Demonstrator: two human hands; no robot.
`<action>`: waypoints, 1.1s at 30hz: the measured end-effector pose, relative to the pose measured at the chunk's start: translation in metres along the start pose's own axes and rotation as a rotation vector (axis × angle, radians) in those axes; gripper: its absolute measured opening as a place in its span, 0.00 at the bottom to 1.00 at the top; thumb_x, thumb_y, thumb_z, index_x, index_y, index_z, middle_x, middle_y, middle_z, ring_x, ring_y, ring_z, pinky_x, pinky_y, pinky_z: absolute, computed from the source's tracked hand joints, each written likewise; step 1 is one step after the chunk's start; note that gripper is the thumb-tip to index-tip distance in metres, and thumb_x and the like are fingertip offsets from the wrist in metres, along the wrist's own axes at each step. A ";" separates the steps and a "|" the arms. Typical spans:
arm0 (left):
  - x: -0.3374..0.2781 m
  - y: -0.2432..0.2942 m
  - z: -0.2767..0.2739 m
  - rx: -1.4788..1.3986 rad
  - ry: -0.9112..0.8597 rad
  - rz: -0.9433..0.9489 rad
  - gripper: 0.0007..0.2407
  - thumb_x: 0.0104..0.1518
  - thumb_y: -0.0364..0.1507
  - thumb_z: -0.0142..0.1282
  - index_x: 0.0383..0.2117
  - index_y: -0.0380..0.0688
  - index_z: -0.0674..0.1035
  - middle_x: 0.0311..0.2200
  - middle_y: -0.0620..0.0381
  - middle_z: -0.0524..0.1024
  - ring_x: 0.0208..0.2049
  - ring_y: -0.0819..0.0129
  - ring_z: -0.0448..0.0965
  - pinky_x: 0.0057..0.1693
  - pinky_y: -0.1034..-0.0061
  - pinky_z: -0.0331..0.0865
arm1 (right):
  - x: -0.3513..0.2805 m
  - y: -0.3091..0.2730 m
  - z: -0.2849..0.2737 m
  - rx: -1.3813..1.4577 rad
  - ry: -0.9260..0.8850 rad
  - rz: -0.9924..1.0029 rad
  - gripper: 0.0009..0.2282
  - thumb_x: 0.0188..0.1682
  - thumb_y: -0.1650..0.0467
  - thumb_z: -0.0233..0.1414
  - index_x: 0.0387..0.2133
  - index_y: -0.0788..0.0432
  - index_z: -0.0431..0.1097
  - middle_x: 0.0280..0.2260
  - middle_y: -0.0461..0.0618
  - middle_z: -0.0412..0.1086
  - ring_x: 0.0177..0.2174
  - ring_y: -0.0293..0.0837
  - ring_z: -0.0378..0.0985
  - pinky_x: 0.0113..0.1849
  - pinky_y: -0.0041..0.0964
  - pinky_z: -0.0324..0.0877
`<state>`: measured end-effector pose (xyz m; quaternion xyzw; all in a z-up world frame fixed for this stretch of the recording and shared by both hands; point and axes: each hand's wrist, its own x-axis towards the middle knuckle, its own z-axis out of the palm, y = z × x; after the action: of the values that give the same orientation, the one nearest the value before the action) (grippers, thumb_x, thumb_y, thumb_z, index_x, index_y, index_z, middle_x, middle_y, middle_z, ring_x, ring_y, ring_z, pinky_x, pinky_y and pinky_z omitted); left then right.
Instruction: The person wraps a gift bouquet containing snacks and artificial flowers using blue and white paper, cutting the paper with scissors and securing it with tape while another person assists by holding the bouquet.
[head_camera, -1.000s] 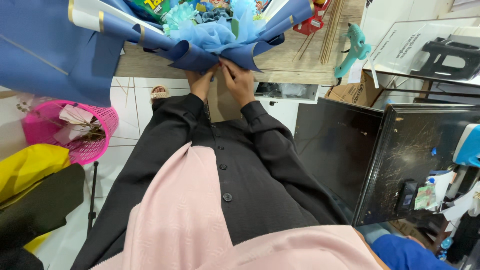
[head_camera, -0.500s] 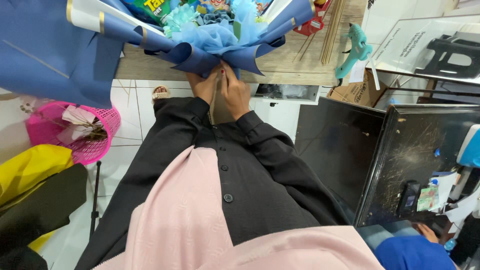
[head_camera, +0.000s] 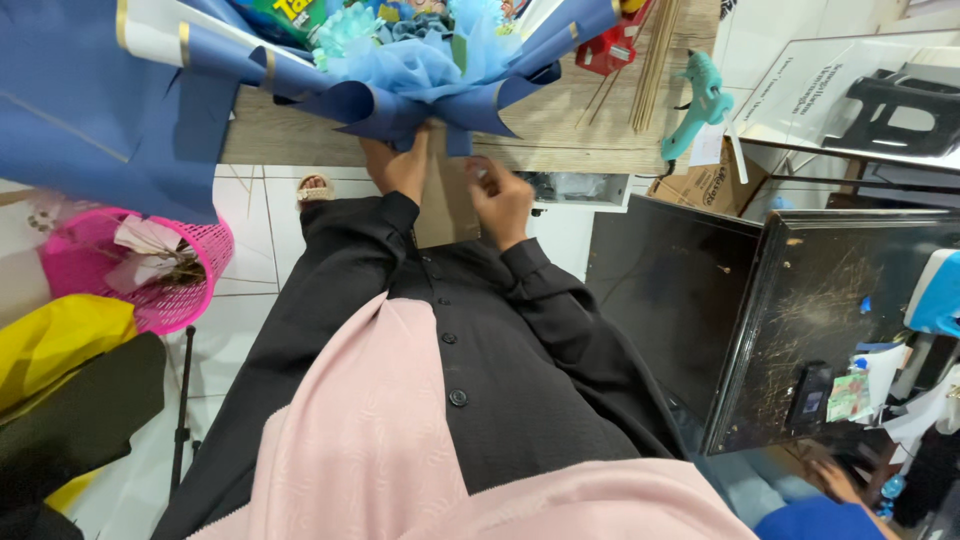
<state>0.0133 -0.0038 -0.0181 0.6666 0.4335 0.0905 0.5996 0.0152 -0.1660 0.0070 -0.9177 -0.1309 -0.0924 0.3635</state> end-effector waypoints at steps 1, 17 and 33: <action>0.000 -0.002 -0.001 0.073 -0.004 -0.028 0.30 0.56 0.41 0.76 0.60 0.56 0.67 0.57 0.51 0.77 0.61 0.45 0.77 0.68 0.45 0.71 | 0.000 0.006 -0.006 0.070 0.043 0.114 0.03 0.50 0.66 0.62 0.28 0.50 0.79 0.17 0.46 0.73 0.18 0.48 0.78 0.26 0.38 0.73; -0.002 0.009 -0.003 0.006 -0.013 0.154 0.24 0.57 0.33 0.73 0.55 0.46 0.71 0.52 0.48 0.75 0.62 0.45 0.74 0.69 0.44 0.66 | 0.041 0.013 -0.007 0.685 -0.338 0.426 0.39 0.52 0.56 0.69 0.65 0.69 0.57 0.55 0.73 0.68 0.51 0.67 0.79 0.50 0.65 0.79; 0.008 -0.001 0.002 -0.325 -0.048 0.365 0.23 0.53 0.15 0.72 0.56 0.36 0.75 0.47 0.47 0.74 0.55 0.60 0.75 0.66 0.56 0.68 | 0.144 0.130 -0.074 0.040 0.252 0.504 0.13 0.61 0.58 0.56 0.57 0.40 0.76 0.48 0.56 0.64 0.46 0.57 0.75 0.51 0.44 0.71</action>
<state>0.0191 0.0007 -0.0222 0.6308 0.2711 0.2498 0.6828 0.1863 -0.2834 0.0143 -0.8952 0.1458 -0.1101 0.4065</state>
